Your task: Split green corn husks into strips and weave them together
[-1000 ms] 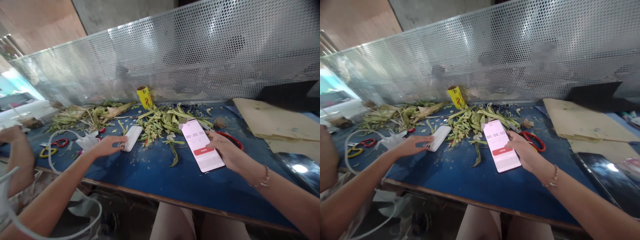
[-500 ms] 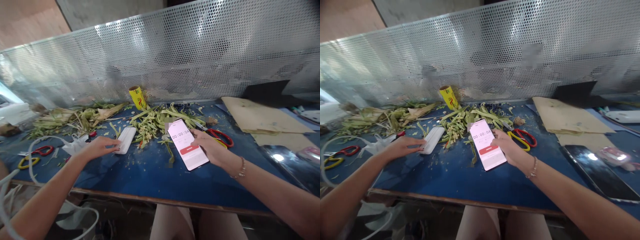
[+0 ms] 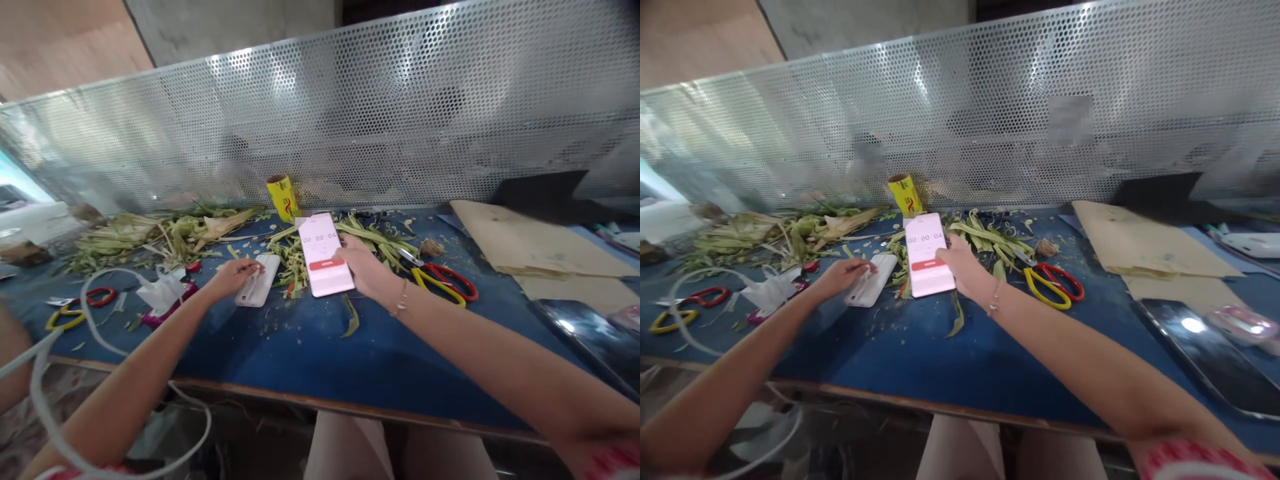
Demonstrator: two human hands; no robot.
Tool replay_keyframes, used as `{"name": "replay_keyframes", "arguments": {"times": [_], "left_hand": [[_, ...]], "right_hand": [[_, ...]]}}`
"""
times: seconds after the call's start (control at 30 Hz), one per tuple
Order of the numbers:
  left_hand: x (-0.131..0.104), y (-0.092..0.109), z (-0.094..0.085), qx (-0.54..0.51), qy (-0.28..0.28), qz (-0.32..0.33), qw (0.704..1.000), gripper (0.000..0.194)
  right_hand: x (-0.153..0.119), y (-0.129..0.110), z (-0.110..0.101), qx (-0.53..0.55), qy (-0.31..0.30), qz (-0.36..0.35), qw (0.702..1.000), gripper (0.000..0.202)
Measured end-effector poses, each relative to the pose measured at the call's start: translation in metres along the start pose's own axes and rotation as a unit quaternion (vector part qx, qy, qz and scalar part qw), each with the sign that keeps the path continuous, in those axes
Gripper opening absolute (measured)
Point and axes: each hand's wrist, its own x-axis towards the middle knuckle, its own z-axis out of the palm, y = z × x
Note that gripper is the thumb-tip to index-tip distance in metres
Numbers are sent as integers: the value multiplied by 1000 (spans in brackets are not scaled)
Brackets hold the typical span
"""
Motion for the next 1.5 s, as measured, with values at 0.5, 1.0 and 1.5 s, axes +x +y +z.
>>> {"name": "replay_keyframes", "arguments": {"times": [0.5, 1.0, 1.5], "left_hand": [[-11, -4, 32, -154, 76, -40, 984, 23], [-11, 4, 33, -167, 105, -78, 977, 21], [-11, 2, 35, -187, 102, -69, 975, 24]], "right_hand": [[101, 71, 114, 223, 86, -21, 971, 30], [104, 77, 107, 203, 98, -37, 974, 30], [103, 76, 104, 178, 102, -80, 975, 33]]}}
